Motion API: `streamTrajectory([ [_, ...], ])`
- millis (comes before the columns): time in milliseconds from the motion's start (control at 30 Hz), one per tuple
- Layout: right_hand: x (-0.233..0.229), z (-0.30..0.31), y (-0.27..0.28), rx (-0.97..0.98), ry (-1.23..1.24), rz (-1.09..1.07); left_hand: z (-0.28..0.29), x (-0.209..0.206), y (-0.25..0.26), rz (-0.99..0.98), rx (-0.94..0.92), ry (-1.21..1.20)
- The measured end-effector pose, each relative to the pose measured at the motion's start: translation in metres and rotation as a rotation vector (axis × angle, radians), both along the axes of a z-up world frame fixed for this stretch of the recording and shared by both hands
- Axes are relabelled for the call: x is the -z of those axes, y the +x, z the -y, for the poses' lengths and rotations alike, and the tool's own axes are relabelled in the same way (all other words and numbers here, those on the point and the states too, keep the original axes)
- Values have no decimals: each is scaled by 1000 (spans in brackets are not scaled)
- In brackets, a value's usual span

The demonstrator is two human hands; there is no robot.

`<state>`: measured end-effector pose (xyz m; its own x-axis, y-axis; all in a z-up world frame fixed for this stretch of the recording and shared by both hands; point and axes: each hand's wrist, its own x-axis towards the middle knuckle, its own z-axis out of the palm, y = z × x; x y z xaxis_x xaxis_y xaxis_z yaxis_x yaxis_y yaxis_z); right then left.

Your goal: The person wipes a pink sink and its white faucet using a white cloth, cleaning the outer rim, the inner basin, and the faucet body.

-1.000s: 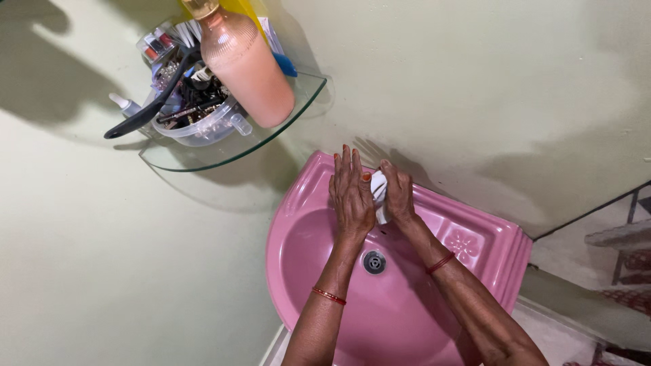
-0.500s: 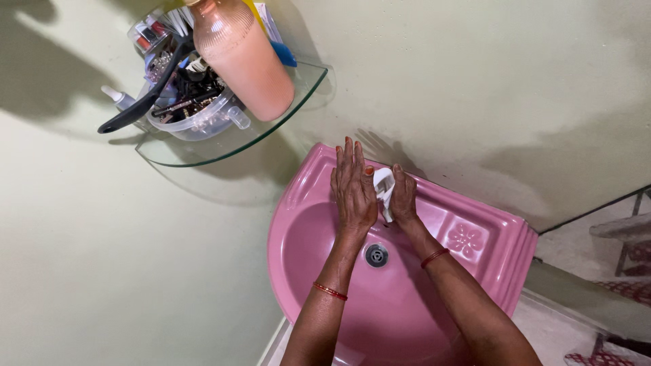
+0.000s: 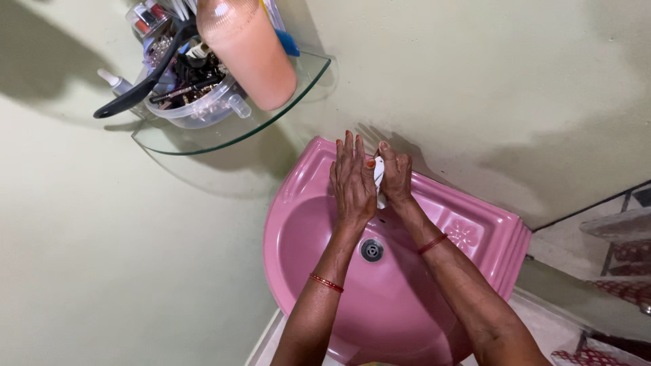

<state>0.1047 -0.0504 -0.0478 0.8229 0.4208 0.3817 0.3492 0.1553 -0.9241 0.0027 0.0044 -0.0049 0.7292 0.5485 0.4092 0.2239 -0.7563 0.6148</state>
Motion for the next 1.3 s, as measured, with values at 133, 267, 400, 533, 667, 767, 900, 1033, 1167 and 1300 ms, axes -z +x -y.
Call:
streamTrajectory([
  [133, 11, -3, -3, -87, 122, -251, 9, -29, -18, 159, 53, -76],
  [267, 27, -4, 4, -118, 149, -281, 39, -95, -75, 469, 185, -277],
  [400, 55, -9, 5, -53, 116, -290, 82, -149, -167, 505, 253, -344],
  [533, 96, -16, 24, 15, 107, -231, 110, -149, -229, 361, 216, -490],
  [667, 149, -18, 41, 0, 85, -195, 127, -112, -257, 187, 143, -664],
  [767, 187, -14, 55, 257, -199, 453, 147, -98, -281, 112, 95, -757],
  [900, 215, -14, 64, 248, -217, 369, 154, -104, -299, 23, 95, -790],
  [1033, 212, -12, 62, 258, -306, 361, 155, -108, -304, -4, 95, -777],
  [1167, 209, -10, 61, 258, -323, 382, 154, -107, -299, -21, 105, -788],
  [1300, 212, -13, 62, 237, -282, 369, 142, -106, -285, -46, 146, -756],
])
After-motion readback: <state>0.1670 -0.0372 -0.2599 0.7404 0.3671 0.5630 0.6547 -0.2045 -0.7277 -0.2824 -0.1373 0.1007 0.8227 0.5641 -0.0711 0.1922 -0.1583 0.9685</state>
